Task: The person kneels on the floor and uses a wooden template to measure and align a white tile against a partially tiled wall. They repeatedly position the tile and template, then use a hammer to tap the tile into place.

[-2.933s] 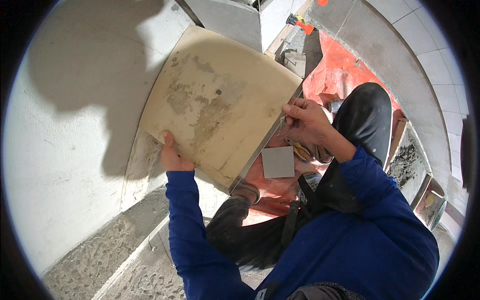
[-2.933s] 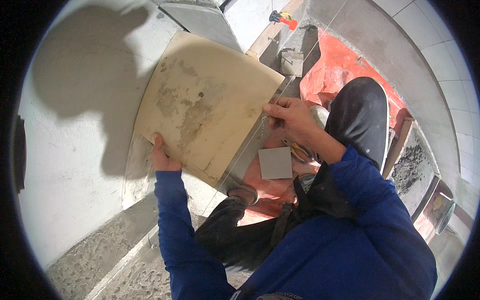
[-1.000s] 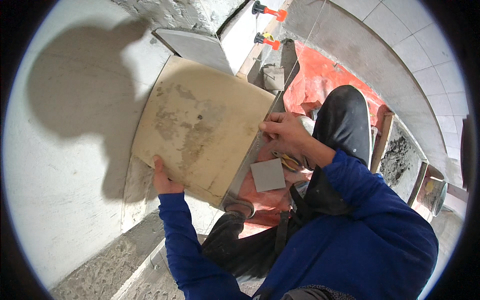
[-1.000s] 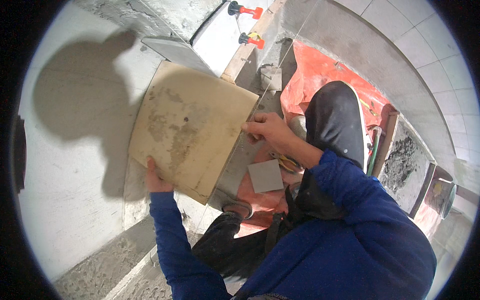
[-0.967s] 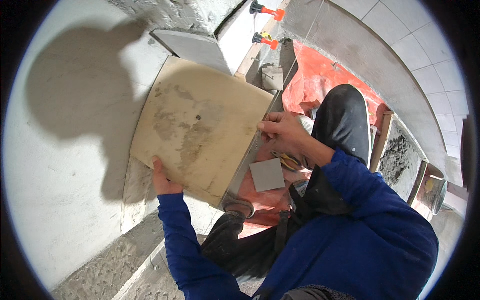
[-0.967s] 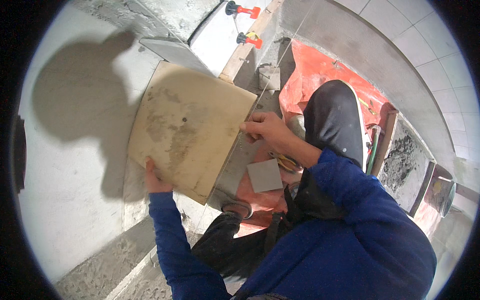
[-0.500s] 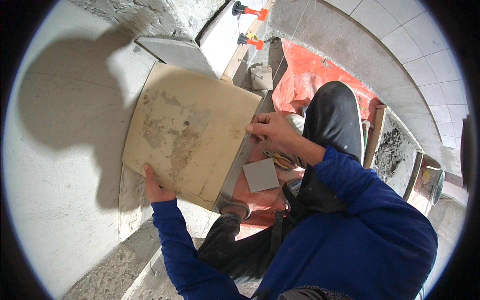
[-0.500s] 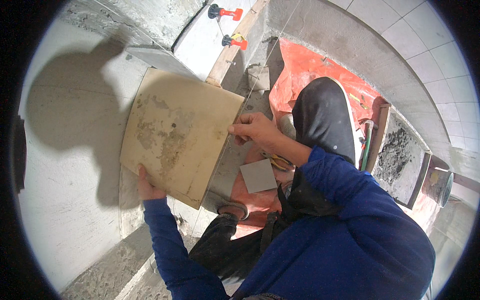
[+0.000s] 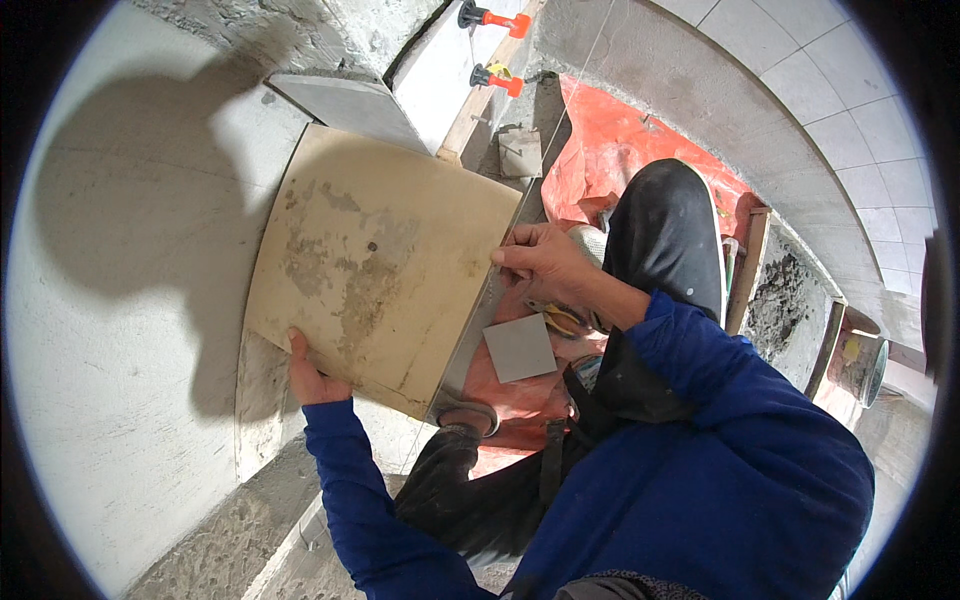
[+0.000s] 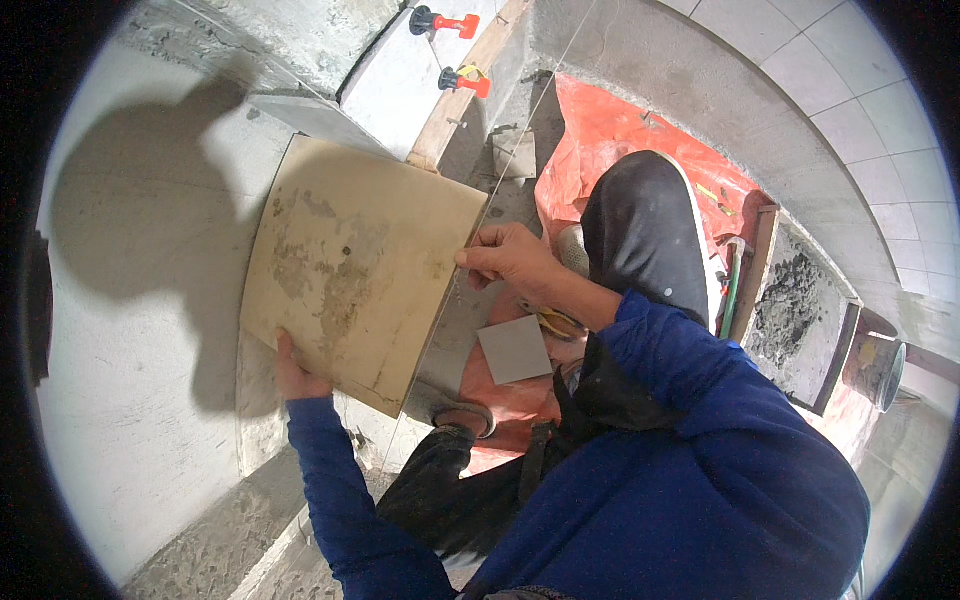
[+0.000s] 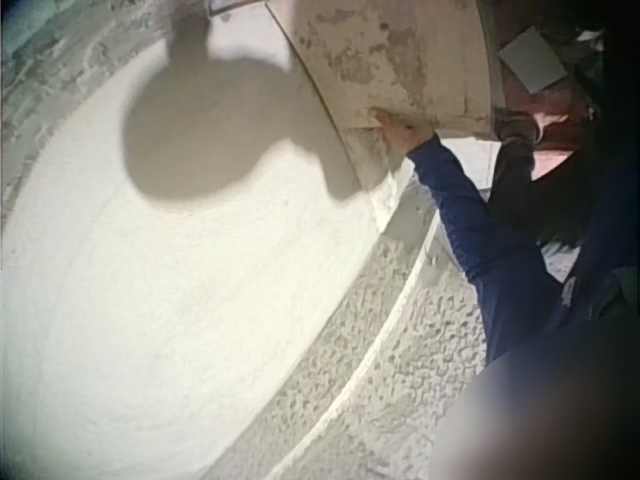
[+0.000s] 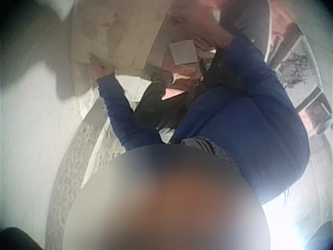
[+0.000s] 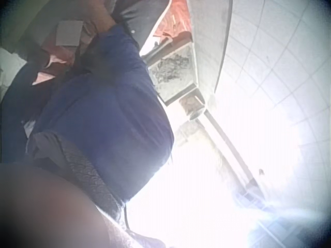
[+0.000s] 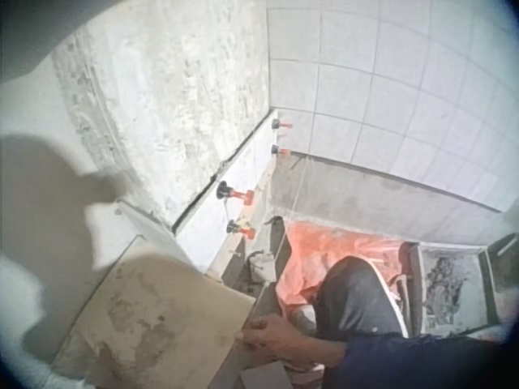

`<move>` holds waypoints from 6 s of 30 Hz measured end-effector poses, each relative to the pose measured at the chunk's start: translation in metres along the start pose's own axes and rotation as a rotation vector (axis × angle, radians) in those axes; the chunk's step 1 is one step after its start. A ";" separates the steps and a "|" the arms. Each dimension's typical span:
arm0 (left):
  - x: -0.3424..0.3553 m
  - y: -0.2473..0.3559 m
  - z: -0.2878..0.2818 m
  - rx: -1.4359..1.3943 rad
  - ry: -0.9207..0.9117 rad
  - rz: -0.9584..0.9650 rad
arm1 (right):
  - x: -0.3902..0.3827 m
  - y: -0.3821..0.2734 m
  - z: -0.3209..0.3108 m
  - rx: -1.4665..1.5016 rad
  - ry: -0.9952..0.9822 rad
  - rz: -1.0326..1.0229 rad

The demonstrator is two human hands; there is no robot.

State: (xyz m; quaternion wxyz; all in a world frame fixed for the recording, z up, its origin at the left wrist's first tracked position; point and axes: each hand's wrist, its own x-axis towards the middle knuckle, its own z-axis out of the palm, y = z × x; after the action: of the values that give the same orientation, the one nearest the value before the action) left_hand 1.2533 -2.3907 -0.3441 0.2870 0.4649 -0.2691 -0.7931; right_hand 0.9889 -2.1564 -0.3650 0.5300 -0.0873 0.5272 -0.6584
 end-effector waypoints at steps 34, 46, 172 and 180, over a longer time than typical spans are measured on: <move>0.004 0.005 -0.001 -0.066 -0.034 -0.054 | -0.013 0.003 -0.011 -0.261 -0.262 -0.065; 0.007 0.000 -0.005 -0.065 -0.006 -0.023 | -0.013 0.001 -0.018 -0.372 -0.144 0.021; 0.006 0.001 0.003 -0.090 0.101 0.055 | 0.090 -0.124 0.019 -1.395 -0.121 -0.358; 0.013 -0.003 -0.004 -0.154 0.104 0.063 | 0.091 -0.125 0.010 -1.378 -0.233 -0.258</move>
State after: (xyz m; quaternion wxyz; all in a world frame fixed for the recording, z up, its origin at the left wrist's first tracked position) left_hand 1.2508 -2.3983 -0.3553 0.3601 0.4733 -0.2065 -0.7769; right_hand 0.8818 -2.2493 -0.3026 0.3250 -0.5342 0.7491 -0.2188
